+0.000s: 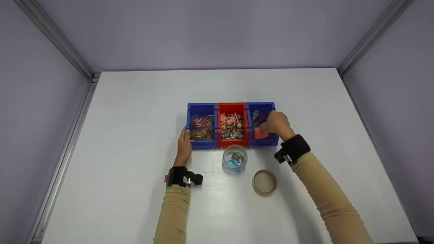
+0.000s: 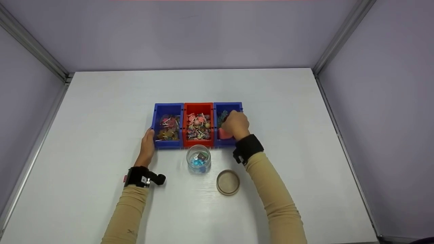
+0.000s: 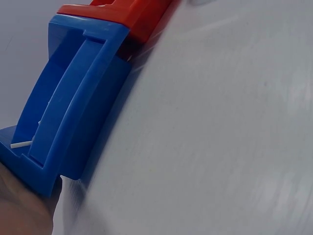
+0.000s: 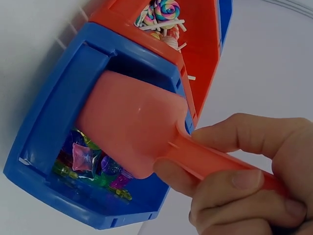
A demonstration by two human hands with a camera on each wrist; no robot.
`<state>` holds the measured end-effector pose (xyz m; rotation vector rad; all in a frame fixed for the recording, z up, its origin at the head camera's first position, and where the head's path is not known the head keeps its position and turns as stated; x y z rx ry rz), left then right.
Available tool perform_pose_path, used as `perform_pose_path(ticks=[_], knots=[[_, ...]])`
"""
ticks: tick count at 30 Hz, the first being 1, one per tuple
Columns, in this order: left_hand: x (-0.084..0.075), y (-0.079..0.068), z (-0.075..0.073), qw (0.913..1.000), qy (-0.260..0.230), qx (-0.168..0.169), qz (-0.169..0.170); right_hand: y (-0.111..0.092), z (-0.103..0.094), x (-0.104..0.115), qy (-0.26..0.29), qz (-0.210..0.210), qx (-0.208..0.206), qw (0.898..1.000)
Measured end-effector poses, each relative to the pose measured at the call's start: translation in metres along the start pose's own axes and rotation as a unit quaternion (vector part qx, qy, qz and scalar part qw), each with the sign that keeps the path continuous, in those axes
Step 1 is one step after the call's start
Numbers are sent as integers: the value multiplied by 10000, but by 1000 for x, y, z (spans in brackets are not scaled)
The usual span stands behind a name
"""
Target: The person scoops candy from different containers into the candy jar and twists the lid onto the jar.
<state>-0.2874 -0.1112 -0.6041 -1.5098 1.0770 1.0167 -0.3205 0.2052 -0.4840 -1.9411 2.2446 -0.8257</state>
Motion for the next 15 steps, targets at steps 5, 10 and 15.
perform_pose_path(ticks=[5,10,15], knots=[[-1,-1,0,10000,27,-21,15,-6,3,6,-140,-133,-492,9986],[-1,0,1,10000,62,-8,9,-13,5,6,-9,-257,-968,9950],[-2,1,0,10000,-8,-18,44,-17,4,4,171,-408,-1324,9902]])
Point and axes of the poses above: each hand's wrist, its own y-axis towards the middle knuckle, its own z-axis out of the palm, x = y × z, the point moved 9 cm from there along y, towards the middle knuckle
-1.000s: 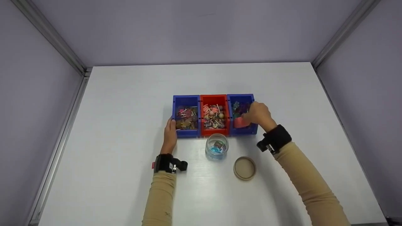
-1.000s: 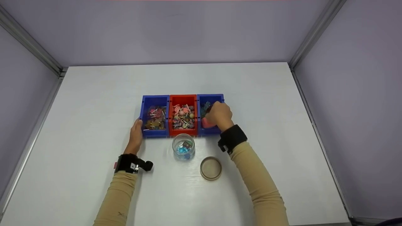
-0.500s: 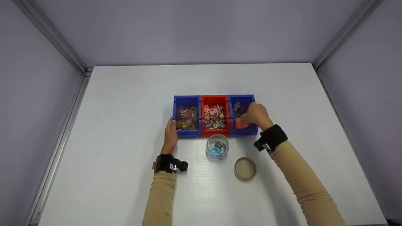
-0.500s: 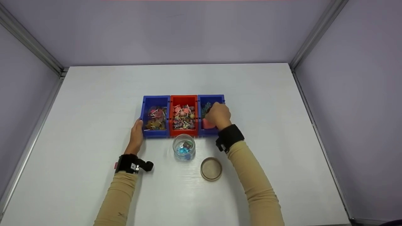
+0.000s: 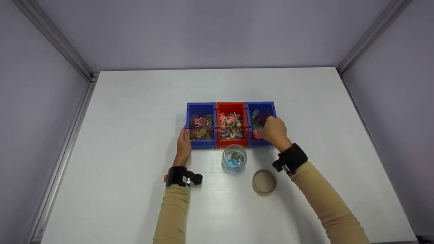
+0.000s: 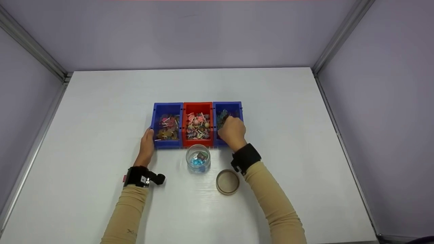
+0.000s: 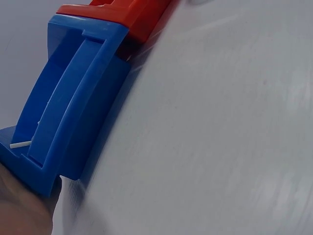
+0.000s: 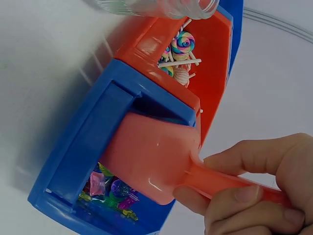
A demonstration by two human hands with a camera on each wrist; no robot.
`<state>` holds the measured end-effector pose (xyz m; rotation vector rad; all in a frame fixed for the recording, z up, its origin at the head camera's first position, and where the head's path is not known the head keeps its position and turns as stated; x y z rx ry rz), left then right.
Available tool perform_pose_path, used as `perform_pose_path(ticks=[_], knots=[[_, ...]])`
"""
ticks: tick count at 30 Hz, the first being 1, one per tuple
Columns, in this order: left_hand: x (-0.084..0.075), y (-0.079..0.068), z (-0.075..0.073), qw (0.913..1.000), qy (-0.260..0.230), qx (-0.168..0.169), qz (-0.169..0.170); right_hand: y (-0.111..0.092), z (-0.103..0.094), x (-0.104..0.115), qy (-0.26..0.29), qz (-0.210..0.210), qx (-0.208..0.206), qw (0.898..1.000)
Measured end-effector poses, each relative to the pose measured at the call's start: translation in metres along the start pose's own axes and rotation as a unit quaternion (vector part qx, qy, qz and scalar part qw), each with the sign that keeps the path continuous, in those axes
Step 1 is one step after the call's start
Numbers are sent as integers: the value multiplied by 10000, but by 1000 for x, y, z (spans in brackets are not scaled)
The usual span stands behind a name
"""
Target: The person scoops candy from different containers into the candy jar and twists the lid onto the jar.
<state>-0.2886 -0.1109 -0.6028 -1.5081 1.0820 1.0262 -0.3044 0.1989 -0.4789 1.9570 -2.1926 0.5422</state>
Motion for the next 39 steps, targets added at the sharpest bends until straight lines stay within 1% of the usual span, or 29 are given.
perform_pose_path(ticks=[8,13,21,26,32,34,35,39], knots=[[0,0,1,9999,14,72,-119,-11,3,-1,98,-90,-488,9987],[-3,0,0,9999,-91,40,-31,-14,7,-5,175,-83,-661,9976],[-2,0,0,10000,32,14,-9,-20,11,-12,407,-115,-872,9953],[-3,-1,-2,10000,-41,-23,57,-23,14,-15,589,-172,-1085,9922],[-2,-2,-1,10000,-15,-12,31,-24,25,-21,720,-297,-1187,9899],[-1,-2,0,10000,-26,6,-33,-23,29,-25,771,-245,-1164,9899],[-1,-2,0,10000,-42,9,-50,-23,29,-25,747,-286,-1270,9887],[0,-1,-1,9999,-74,9,-107,-20,35,-28,786,-127,-1088,9909]])
Point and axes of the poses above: each hand's wrist, its own y-axis towards the middle knuckle, its own z-axis out of the palm, x = y × z, the point moved 9 cm from there along y, towards the middle knuckle
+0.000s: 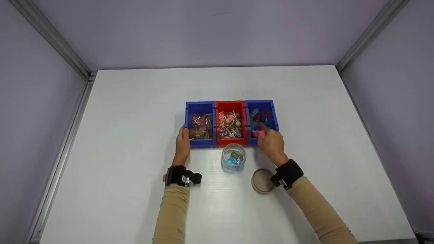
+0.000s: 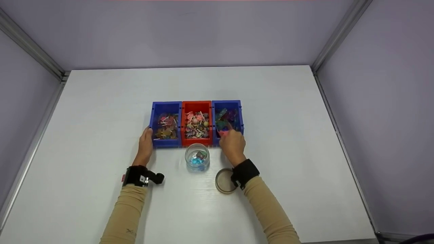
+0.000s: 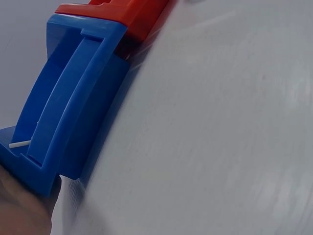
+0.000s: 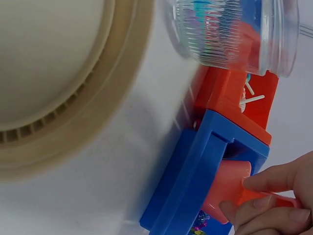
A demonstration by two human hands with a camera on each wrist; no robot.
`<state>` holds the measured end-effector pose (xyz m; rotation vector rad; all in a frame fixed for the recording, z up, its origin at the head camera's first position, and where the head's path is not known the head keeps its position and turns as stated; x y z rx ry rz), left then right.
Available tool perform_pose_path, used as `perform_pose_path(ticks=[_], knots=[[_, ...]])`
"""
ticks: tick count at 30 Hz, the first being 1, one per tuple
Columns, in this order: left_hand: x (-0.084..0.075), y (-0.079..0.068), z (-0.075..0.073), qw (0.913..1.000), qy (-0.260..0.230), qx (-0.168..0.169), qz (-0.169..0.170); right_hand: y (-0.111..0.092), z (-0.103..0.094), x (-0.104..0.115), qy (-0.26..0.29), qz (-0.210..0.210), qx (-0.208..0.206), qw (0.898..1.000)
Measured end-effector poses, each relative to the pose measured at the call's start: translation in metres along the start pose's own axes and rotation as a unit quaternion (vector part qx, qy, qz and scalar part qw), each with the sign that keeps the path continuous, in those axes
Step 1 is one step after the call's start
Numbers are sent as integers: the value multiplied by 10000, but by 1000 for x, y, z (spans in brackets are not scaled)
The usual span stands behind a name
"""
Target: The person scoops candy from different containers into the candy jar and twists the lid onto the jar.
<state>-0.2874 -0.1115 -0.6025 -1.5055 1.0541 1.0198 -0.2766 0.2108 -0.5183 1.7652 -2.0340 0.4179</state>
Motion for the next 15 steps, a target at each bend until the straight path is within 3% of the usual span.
perform_pose_path(ticks=[15], knots=[[-1,1,0,10000,21,-43,84,-4,11,-11,-323,53,268,9991]])
Point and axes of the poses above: each hand's wrist, its own y-axis towards the middle knuckle, its own z-axis out of the palm, x = y × z, the point moved 9 cm from there along y, towards the middle knuckle
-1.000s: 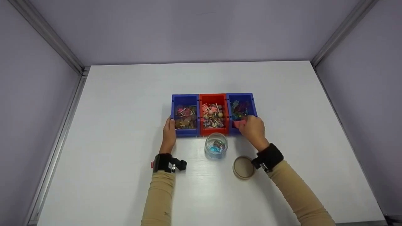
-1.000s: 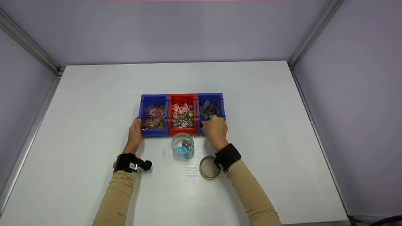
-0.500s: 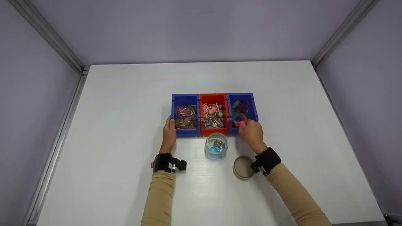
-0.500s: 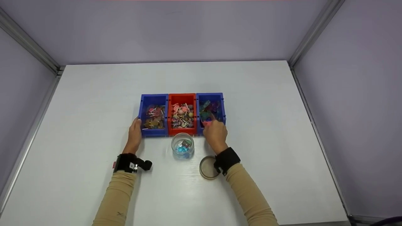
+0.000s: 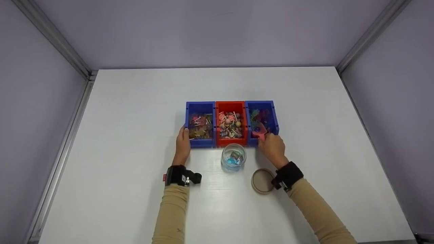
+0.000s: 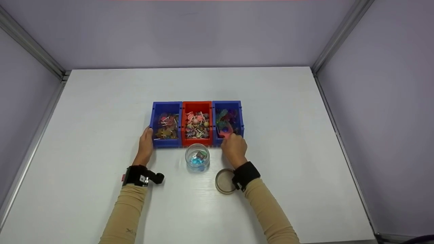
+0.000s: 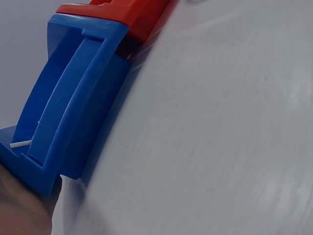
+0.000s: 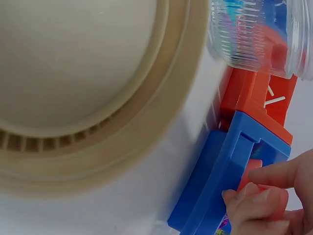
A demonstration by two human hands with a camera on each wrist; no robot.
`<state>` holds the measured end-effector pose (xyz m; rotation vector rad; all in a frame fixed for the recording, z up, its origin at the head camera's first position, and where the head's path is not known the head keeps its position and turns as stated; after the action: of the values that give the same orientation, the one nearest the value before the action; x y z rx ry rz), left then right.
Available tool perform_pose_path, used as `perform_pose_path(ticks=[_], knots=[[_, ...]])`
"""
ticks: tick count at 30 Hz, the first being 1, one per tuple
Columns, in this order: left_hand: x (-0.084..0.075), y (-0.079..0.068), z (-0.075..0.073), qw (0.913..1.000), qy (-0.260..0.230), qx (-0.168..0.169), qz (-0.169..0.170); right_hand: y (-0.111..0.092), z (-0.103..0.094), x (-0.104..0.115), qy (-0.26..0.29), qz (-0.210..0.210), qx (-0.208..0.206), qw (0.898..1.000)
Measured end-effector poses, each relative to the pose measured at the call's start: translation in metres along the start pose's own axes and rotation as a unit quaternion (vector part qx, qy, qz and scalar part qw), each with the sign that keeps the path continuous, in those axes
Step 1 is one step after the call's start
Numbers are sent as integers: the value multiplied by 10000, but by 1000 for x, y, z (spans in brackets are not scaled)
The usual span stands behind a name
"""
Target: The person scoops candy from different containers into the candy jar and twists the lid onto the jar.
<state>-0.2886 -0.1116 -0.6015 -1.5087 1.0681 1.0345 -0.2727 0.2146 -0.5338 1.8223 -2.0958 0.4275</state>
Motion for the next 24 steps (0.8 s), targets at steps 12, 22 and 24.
perform_pose_path(ticks=[12,22,24], knots=[[0,0,-1,10000,68,12,18,-3,-12,-1,216,-91,-254,9994],[-4,-1,-2,9998,90,-60,140,-3,-10,-7,276,105,-143,9995],[-3,-1,-1,9998,101,-18,155,-4,-9,-11,332,143,-147,9992]])
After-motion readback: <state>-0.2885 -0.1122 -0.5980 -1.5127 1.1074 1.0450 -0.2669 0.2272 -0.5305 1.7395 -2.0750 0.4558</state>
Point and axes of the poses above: each hand's wrist, its own y-axis towards the middle knuckle, its own z-axis out of the palm, x = y × z, the point moved 9 cm from there along y, towards the middle knuckle
